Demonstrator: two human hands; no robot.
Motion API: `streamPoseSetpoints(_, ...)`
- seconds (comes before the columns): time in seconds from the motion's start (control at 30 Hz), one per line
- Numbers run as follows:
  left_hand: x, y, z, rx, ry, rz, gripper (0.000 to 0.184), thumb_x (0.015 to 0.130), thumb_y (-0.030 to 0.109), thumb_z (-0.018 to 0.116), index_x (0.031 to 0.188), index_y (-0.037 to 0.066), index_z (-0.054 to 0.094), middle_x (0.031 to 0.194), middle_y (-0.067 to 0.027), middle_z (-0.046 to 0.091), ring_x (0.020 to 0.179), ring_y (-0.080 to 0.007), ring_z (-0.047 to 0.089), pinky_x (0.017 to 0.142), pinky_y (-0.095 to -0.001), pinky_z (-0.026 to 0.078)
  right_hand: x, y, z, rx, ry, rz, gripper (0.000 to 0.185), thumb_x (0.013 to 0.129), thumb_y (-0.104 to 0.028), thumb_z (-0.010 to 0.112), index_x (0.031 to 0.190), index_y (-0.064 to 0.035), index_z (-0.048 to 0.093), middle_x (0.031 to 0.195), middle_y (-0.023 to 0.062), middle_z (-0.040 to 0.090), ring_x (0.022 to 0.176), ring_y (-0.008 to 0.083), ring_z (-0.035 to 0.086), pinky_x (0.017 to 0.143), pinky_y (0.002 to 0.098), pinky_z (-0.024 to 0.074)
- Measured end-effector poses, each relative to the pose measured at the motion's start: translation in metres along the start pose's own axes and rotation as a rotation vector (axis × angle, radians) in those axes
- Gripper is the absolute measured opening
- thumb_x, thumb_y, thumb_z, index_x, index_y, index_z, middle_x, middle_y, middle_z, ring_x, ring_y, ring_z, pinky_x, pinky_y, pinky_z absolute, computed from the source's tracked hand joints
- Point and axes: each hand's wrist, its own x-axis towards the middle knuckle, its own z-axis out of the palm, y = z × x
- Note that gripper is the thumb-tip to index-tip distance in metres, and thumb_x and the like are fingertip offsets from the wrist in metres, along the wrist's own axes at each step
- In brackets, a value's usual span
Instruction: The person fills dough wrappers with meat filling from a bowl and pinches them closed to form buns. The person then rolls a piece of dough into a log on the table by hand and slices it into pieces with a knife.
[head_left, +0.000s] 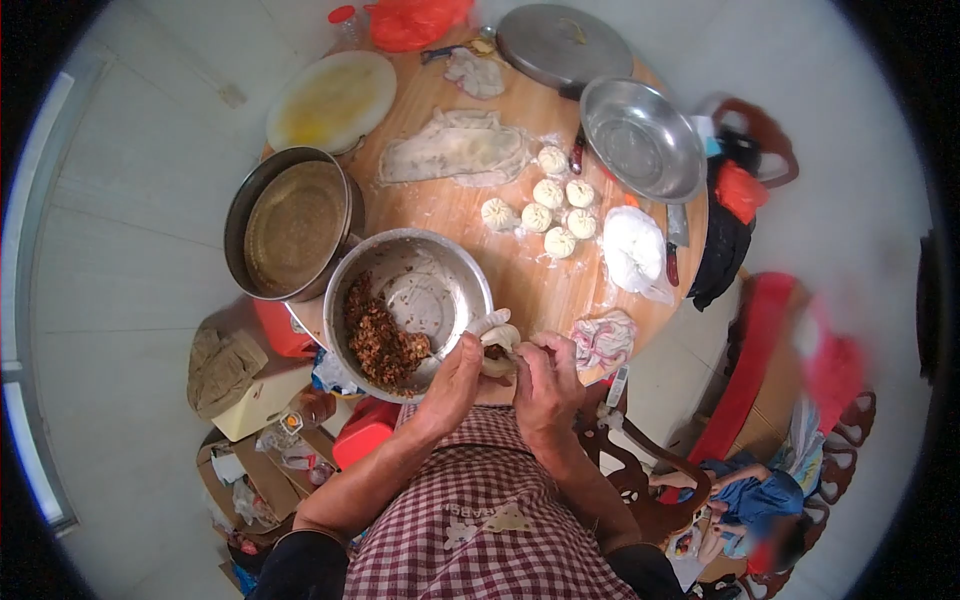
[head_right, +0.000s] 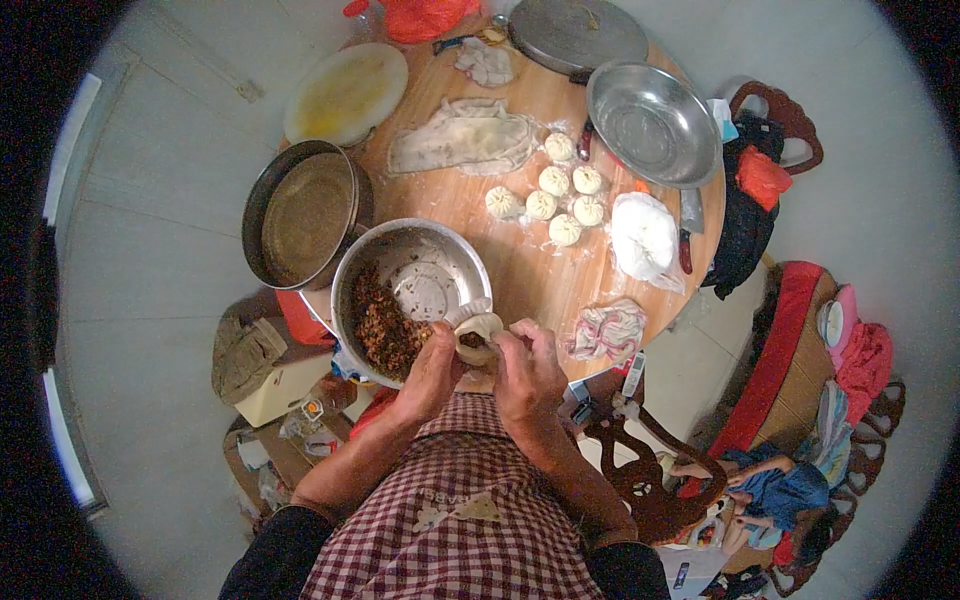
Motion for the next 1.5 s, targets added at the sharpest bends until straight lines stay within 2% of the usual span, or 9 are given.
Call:
streamPoseSetpoints(0.3,0.0,-0.01,-0.008,0.296,0.034,-0.051,0.074,0.107,0.059,0.018,0.146,0.001,0.044,0.113,-0.0104,0.059,0.095,-0.0161,0.06,0.085,-0.0304,0.053,-0.003,0.001,0.005,-0.015,-0.043,-0.067,0.014,0.086,0.002,0.069,0.098,-0.0015,0.064,0.092,0.0131,0.066,0.081,0.0323,0.068,0.068,0.0397,0.0544)
streamPoseSetpoints(0.4,0.0,-0.013,-0.01,0.311,0.048,-0.094,0.074,0.107,0.059,0.018,0.141,0.0,0.048,0.111,-0.0109,0.06,0.096,-0.0176,0.061,0.086,-0.0312,0.053,-0.008,0.001,0.006,0.08,-0.051,0.023,0.024,0.086,-0.002,0.07,0.11,-0.0006,0.063,0.093,0.0148,0.065,0.085,0.0343,0.069,0.072,0.0416,0.0559)
streamPoseSetpoints(0.5,0.0,-0.005,-0.005,0.187,0.014,-0.103,0.073,0.108,0.058,0.018,0.139,0.0,0.048,0.11,-0.011,0.061,0.099,-0.018,0.061,0.088,-0.0315,0.052,-0.002,-0.005,0.002,0.114,-0.02,0.109,0.029,0.089,-0.004,0.07,0.117,-0.001,0.064,0.09,0.014,0.066,0.083,0.0327,0.069,0.071,0.0398,0.0561)
streamPoseSetpoints(0.6,-0.001,0.002,-0.008,0.228,-0.023,-0.135,0.077,0.105,0.062,0.021,0.142,-0.001,0.045,0.125,-0.0153,0.06,0.116,-0.0241,0.061,0.1,-0.0394,0.053,-0.001,-0.002,-0.001,0.002,-0.076,-0.047,0.034,0.088,-0.002,0.07,0.121,-0.0017,0.065,0.092,0.0138,0.066,0.084,0.031,0.07,0.07,0.0375,0.0568)
streamPoseSetpoints(0.9,0.001,-0.001,-0.004,0.058,-0.02,-0.056,0.08,0.103,0.064,0.02,0.146,-0.001,0.039,0.128,-0.0174,0.059,0.118,-0.0264,0.061,0.101,-0.0419,0.053,-0.003,-0.003,0.003,0.03,0.034,-0.049,0.017,0.084,0.005,0.07,0.1,-0.001,0.069,0.089,0.0139,0.063,0.079,0.032,0.068,0.066,0.0381,0.0547)
streamPoseSetpoints(0.97,0.0,-0.005,-0.004,0.017,-0.006,-0.094,0.074,0.107,0.057,0.021,0.145,-0.003,0.041,0.112,-0.0146,0.062,0.099,-0.0216,0.066,0.088,-0.0345,0.056,-0.002,-0.007,0.001,0.048,0.015,0.013,0.015,0.084,0.005,0.07,0.098,-0.0009,0.068,0.09,0.0136,0.062,0.08,0.0315,0.068,0.066,0.0383,0.0544)
streamPoseSetpoints(1.1,0.0,0.001,-0.005,0.079,-0.022,-0.077,0.074,0.107,0.058,0.021,0.143,-0.003,0.044,0.11,-0.0142,0.062,0.095,-0.0212,0.067,0.086,-0.0333,0.057,0.0,-0.004,-0.001,-0.004,-0.033,-0.036,0.021,0.083,0.001,0.07,0.103,-0.004,0.067,0.099,0.0136,0.063,0.082,0.0314,0.069,0.069,0.0384,0.0565)
streamPoseSetpoints(1.4,0.0,0.016,-0.008,0.27,-0.103,-0.18,0.076,0.106,0.061,0.024,0.146,-0.002,0.042,0.112,-0.0143,0.063,0.095,-0.018,0.066,0.082,-0.0305,0.058,0.0,-0.004,-0.002,0.019,-0.036,0.022,0.029,0.083,0.004,0.072,0.11,-0.0024,0.069,0.087,0.011,0.066,0.079,0.0293,0.069,0.066,0.0367,0.055)
streamPoseSetpoints(1.5,0.001,0.019,-0.005,0.228,-0.163,-0.124,0.076,0.106,0.06,0.025,0.15,0.0,0.039,0.113,-0.0134,0.063,0.095,-0.0167,0.065,0.081,-0.0292,0.058,-0.005,0.003,0.001,0.038,0.004,-0.098,0.03,0.082,0.004,0.073,0.111,-0.0031,0.071,0.088,0.0105,0.066,0.079,0.0288,0.069,0.066,0.0357,0.0552)
